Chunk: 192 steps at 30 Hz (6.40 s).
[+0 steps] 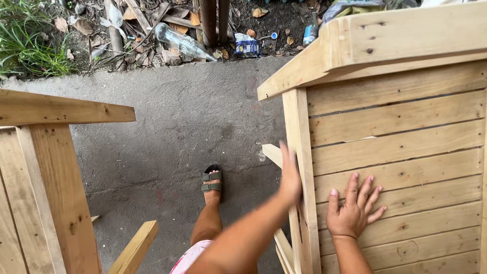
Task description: The person sands the surface of a wooden chair using a sanding block. They move the sanding block back and forth across the slats and frame of the chair, smoothing the wood.
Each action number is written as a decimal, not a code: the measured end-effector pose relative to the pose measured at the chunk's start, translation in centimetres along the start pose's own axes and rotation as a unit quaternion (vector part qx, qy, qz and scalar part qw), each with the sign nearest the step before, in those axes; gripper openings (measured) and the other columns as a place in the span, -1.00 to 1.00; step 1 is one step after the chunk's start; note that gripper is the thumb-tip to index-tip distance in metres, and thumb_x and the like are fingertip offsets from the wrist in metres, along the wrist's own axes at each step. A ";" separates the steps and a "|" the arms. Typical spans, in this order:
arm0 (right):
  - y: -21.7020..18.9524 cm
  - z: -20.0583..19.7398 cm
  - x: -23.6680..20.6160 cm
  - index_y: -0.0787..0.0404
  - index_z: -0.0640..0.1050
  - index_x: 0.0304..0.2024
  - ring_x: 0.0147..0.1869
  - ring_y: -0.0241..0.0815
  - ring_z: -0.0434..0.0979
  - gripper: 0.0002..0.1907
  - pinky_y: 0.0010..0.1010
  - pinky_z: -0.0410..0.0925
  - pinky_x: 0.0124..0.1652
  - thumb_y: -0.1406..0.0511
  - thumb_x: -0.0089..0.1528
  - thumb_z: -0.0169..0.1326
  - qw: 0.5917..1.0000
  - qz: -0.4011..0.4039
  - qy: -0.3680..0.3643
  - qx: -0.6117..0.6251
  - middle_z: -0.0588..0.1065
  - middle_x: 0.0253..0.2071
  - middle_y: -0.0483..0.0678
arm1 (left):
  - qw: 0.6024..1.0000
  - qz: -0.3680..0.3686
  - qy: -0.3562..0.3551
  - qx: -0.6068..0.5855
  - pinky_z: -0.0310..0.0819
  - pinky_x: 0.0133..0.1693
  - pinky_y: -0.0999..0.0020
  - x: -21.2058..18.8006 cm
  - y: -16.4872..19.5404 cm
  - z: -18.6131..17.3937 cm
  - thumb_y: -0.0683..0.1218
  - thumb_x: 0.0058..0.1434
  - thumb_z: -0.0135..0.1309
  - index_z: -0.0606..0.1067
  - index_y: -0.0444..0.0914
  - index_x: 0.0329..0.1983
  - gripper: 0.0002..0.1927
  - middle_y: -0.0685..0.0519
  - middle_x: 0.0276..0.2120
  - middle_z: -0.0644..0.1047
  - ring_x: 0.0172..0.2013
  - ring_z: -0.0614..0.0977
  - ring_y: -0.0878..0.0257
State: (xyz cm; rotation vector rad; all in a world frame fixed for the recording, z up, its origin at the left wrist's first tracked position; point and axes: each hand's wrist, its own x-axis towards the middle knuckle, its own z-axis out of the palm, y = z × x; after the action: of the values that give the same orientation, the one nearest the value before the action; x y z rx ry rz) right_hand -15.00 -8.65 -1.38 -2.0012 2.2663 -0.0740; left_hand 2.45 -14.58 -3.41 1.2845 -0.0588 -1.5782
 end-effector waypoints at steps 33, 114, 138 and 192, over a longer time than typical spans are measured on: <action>-0.5 -0.4 0.3 -0.11 0.18 0.55 0.69 0.26 -0.27 -0.21 0.44 -0.44 0.38 -0.09 0.29 -0.10 1.000 -0.008 0.003 0.002 -0.05 0.64 0.08 | 0.975 0.146 0.099 0.135 0.35 0.16 0.30 2.2 -0.3 -0.7 0.00 0.52 -0.21 0.24 -0.30 0.51 -0.45 -0.13 0.18 0.51 0.12 0.53 0.26; -1.1 -0.5 0.4 -0.11 0.17 0.55 0.68 0.27 -0.28 -0.21 0.46 -0.44 0.37 -0.11 0.28 -0.13 1.000 -0.001 -0.005 0.002 -0.06 0.64 0.07 | 0.973 0.207 0.084 0.056 0.39 -0.01 0.26 0.9 3.6 1.2 0.05 0.53 -0.19 0.47 -0.45 0.08 -0.54 -0.15 -0.12 0.55 -0.09 0.46 0.25; -1.0 -0.5 0.4 -0.07 0.19 0.55 0.68 0.29 -0.28 -0.20 0.47 -0.44 0.37 -0.12 0.30 -0.14 1.000 -0.008 -0.005 0.002 -0.06 0.64 0.09 | 0.983 0.017 0.101 0.155 0.36 -0.25 0.28 -3.6 -0.7 0.8 0.09 0.53 -0.20 0.52 -0.37 0.19 -0.51 -0.06 -0.41 0.36 -0.32 0.36 0.27; -1.8 -0.8 0.4 -0.10 0.21 0.55 0.68 0.29 -0.27 -0.20 0.46 -0.45 0.37 -0.14 0.30 -0.12 1.000 0.000 -0.003 0.009 -0.06 0.64 0.08 | 0.965 0.176 0.116 0.154 0.46 -0.16 0.28 1.8 0.1 0.2 0.08 0.51 -0.23 0.52 -0.42 0.04 -0.51 -0.09 -0.35 0.56 -0.30 0.48 0.26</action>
State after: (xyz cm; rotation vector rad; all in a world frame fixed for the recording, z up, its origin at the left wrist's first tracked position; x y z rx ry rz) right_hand -13.39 -9.32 -0.45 -1.9916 2.2539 -0.0879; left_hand 2.56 -16.02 -4.51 1.5939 -0.3776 -1.1348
